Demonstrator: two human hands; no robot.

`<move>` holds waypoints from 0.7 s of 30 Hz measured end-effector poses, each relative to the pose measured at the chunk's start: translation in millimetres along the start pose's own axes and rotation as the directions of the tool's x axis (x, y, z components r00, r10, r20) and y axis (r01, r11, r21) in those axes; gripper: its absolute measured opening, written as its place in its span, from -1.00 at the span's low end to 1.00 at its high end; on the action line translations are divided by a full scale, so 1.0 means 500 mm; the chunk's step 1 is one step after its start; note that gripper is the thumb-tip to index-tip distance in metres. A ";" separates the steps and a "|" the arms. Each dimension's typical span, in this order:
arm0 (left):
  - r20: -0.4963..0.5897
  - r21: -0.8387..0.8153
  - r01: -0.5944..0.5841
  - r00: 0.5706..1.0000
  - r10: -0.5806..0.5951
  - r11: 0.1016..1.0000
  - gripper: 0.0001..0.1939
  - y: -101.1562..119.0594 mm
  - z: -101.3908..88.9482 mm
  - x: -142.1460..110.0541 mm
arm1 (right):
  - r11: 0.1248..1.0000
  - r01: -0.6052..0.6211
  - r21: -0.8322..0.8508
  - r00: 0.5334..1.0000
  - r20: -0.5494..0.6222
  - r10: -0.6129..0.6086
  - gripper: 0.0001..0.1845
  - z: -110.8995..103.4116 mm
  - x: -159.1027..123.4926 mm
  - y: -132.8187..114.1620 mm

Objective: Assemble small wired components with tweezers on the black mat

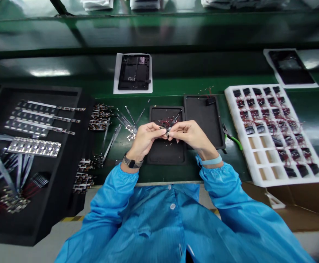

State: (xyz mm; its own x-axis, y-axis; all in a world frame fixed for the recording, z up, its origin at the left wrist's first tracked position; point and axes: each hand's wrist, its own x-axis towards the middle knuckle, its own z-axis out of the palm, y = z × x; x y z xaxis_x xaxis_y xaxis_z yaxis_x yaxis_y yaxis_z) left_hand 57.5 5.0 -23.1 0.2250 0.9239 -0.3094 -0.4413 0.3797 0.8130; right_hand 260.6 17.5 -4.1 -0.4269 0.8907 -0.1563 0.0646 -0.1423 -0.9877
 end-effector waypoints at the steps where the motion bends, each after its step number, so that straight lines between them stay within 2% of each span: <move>1: -0.002 0.001 0.000 1.000 0.000 1.000 -0.66 -0.001 0.000 0.000 | 1.000 -0.001 0.000 1.000 0.000 0.001 -0.65 0.000 0.000 0.001; 9: -0.006 0.014 -0.041 0.999 0.041 0.999 -0.72 0.006 -0.002 -0.005 | 0.999 0.014 -0.045 1.000 -0.002 -0.014 -0.67 0.011 -0.002 -0.003; 12: -0.019 0.042 -0.130 0.991 0.131 0.991 -0.75 0.029 -0.011 -0.011 | 0.975 0.133 -0.180 0.987 -0.069 -0.147 -0.71 -0.011 -0.008 -0.014; 14: -0.066 0.041 -0.237 0.969 0.239 0.971 -0.76 0.051 -0.024 -0.016 | 0.921 0.211 -0.326 0.952 -0.144 -0.269 -0.73 -0.035 -0.012 -0.017; 15: -0.101 0.037 -0.294 0.950 0.296 0.955 -0.77 0.061 -0.031 -0.017 | 0.889 0.227 -0.398 0.942 -0.142 -0.304 -0.75 -0.046 -0.013 -0.017; 16: -0.136 0.032 -0.346 0.928 0.347 0.938 -0.78 0.070 -0.039 -0.019 | 0.856 0.237 -0.460 0.944 -0.098 -0.314 -0.78 -0.054 -0.013 -0.015; 18: -0.193 0.020 -0.420 0.889 0.416 0.907 -0.77 0.084 -0.054 -0.019 | 0.789 0.273 -0.551 0.960 0.098 -0.263 -0.85 -0.057 -0.012 -0.007; 20: -0.222 0.004 -0.446 0.872 0.436 0.895 -0.76 0.089 -0.065 -0.017 | 0.707 0.319 -0.631 0.943 0.285 -0.172 -0.90 -0.042 -0.007 0.004; 21: -0.229 -0.004 -0.449 0.870 0.436 0.894 -0.75 0.089 -0.069 -0.015 | 0.661 0.336 -0.671 0.933 0.335 -0.133 -0.90 -0.031 -0.005 0.010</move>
State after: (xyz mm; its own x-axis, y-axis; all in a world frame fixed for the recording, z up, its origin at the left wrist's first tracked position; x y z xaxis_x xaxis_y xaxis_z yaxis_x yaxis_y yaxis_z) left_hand 6.2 16.4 -1.3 -0.1957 0.9803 -0.0280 -0.4988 -0.0749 0.8635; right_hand 276.0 21.5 -8.6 -0.7089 0.7052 -0.0129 0.5051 0.4949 -0.7071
